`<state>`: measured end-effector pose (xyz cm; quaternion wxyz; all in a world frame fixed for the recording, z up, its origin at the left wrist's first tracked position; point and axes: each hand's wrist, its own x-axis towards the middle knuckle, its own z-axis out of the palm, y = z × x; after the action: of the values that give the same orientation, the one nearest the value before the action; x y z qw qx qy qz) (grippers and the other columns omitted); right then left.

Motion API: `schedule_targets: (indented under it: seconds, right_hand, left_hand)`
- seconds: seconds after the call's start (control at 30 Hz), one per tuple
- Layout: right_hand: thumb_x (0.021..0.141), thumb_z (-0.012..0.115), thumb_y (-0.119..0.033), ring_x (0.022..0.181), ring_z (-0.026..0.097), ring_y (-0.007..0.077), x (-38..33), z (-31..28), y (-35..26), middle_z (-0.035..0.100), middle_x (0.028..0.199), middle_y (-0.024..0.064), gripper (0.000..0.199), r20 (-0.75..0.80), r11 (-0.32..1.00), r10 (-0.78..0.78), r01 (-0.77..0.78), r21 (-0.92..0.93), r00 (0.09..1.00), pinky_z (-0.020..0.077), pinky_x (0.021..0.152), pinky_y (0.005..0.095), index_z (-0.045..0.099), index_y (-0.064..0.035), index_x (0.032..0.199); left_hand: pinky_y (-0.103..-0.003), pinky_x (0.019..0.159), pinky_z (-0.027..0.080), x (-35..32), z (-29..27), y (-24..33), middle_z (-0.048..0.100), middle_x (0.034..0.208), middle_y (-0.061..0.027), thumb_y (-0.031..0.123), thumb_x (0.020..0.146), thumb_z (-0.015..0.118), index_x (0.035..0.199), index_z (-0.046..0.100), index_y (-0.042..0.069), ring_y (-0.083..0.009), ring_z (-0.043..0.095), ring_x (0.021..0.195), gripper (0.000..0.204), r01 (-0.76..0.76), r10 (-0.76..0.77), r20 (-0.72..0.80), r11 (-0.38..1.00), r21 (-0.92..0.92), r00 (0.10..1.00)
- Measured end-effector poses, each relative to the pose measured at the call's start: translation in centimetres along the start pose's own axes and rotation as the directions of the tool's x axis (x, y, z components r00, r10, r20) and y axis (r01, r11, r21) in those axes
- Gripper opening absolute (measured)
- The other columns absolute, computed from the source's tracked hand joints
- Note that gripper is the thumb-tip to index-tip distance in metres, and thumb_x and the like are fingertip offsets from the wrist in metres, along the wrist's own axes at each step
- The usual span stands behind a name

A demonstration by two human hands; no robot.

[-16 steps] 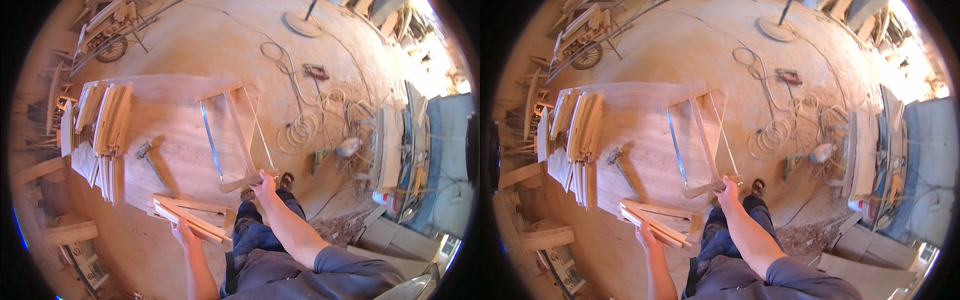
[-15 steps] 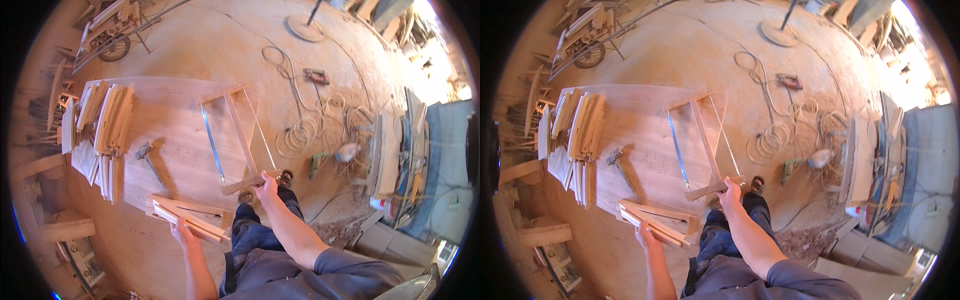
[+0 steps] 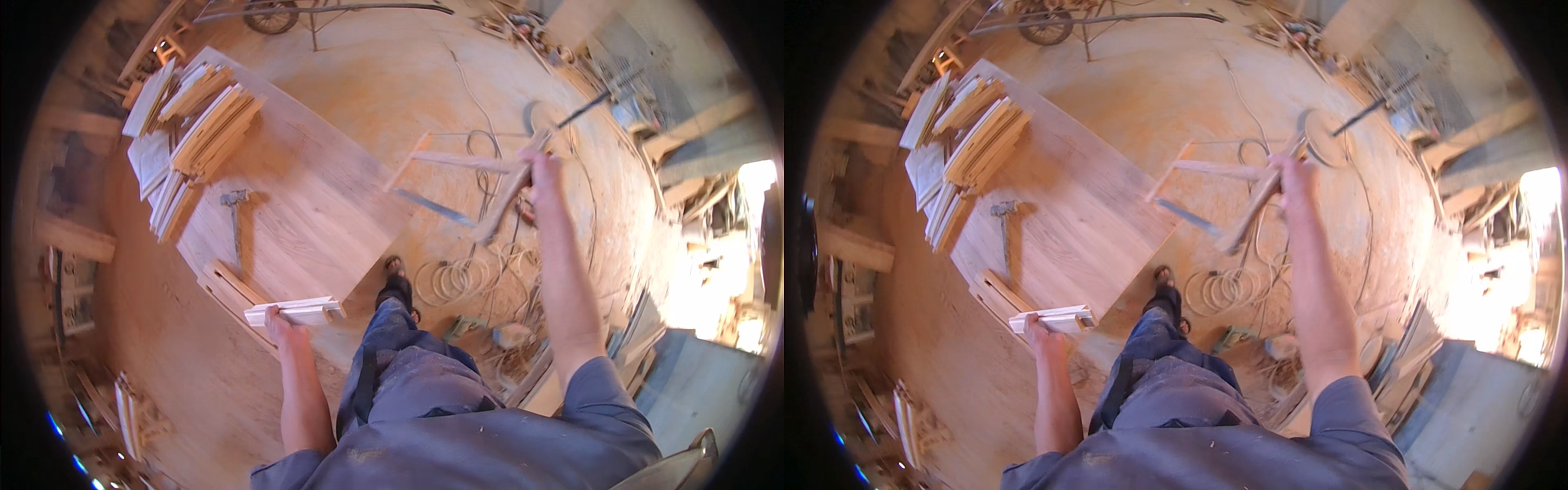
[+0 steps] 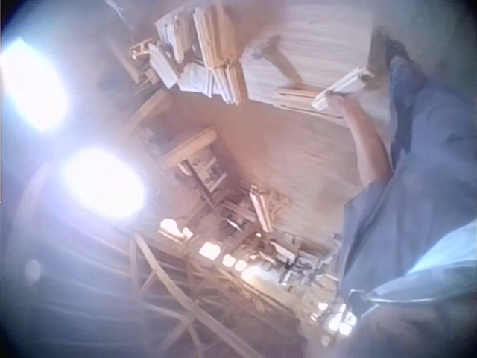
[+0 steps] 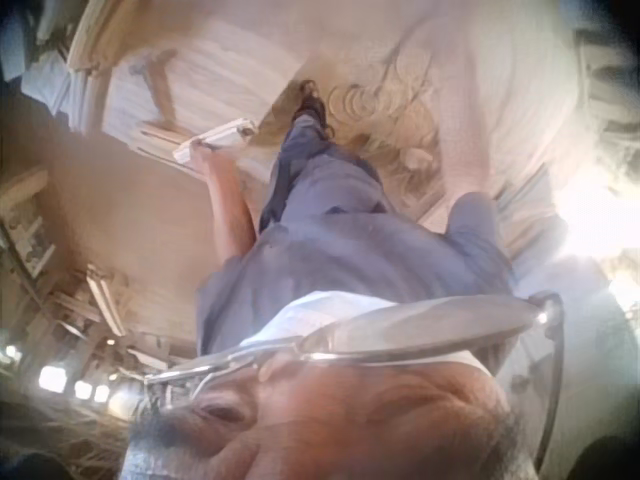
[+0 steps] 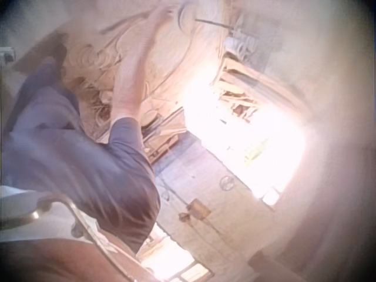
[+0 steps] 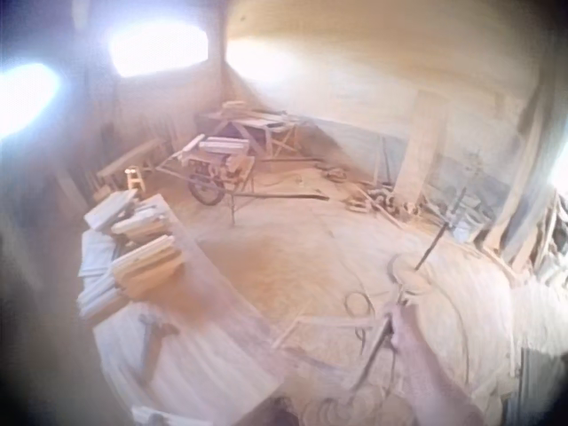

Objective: The person selects wooden pieces, uses a bow saw to trim a joint, and uses a hammer to drive the pieces together to assemble a wooden stool.

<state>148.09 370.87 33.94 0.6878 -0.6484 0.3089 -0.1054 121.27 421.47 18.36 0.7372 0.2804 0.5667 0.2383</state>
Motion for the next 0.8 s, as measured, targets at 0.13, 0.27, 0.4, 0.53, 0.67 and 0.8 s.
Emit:
schedule_targets:
  seconds: [0.13,0.27,0.4,0.53,0.67,0.8]
  right_hand:
    - [0.075,0.069,-0.013,0.052,0.057,0.0182,8.5,1.2,-9.9,0.057,0.071,0.0071,0.018,0.213,0.938,-0.113,0.175,-0.3,0.97,0.0501,0.045,0.0345,0.057,-0.003,0.085]
    - [0.073,0.063,-0.013,0.067,0.059,0.0166,16.8,-0.4,-10.5,0.06,0.08,0.0086,0.03,0.435,0.576,-0.293,0.52,-0.631,0.852,0.0503,0.059,0.0314,0.059,0.002,0.098]
    - [0.07,0.059,-0.005,0.071,0.06,0.0174,23.7,3.4,-12.2,0.062,0.084,0.0086,0.036,0.587,0.532,-0.104,0.543,-0.65,0.803,0.0491,0.06,0.0305,0.059,0.0039,0.105]
    - [0.082,0.061,-0.01,0.055,0.062,0.0203,38.0,-2.9,-6.4,0.059,0.061,0.0071,0.007,0.463,0.48,0.375,0.259,-0.838,0.803,0.055,0.052,0.0364,0.061,-0.0039,0.078]
    - [0.075,0.06,0.001,0.041,0.047,0.0178,44.8,-6.6,3.8,0.052,0.058,0.005,0.007,0.145,0.558,0.409,-0.12,-0.821,0.901,0.0416,0.038,0.0339,0.058,0.0001,0.082]
    - [0.079,0.065,-0.001,0.047,0.058,0.0221,48.3,0.4,4.4,0.059,0.06,0.0101,0.007,0.351,0.231,0.64,0.264,-0.936,0.683,0.0434,0.041,0.0354,0.063,-0.0002,0.073]
  left_hand:
    - [-0.056,0.101,0.046,-2.1,4.5,-4.5,0.053,0.129,-0.0153,0.018,0.079,0.061,0.133,0.047,0.001,-0.0305,0.054,0.119,0.058,0.027,-0.049,-0.231,0.995,-0.098,0.972]
    - [-0.05,0.091,0.053,-3.3,9.1,-8.6,0.059,0.103,-0.009,0.014,0.082,0.053,0.102,0.058,0.005,-0.0255,0.06,0.102,0.022,0.157,-0.175,-0.307,0.984,-0.083,0.935]
    - [-0.048,0.087,0.054,-2.3,8.9,-12.7,0.061,0.107,-0.01,0.02,0.085,0.056,0.109,0.059,-0.001,-0.0251,0.06,0.097,0.032,0.019,-0.079,-0.396,0.988,-0.154,0.915]
    - [-0.044,0.082,0.053,-3.8,13.6,-15.9,0.062,0.104,-0.0107,0.02,0.085,0.059,0.113,0.059,-0.006,-0.0226,0.06,0.093,0.039,-0.075,-0.162,-0.703,0.953,-0.293,0.693]
    - [-0.045,0.083,0.053,-7.9,18.5,-18.4,0.061,0.107,-0.0131,0.016,0.084,0.06,0.118,0.057,-0.007,-0.0239,0.059,0.094,0.041,-0.12,-0.21,-0.738,0.923,-0.367,0.641]
    - [-0.043,0.084,0.057,-11.9,17.4,-26.7,0.063,0.106,-0.0131,0.019,0.082,0.06,0.114,0.057,-0.005,-0.0264,0.063,0.088,0.04,-0.367,-0.273,-0.813,0.786,-0.497,0.515]
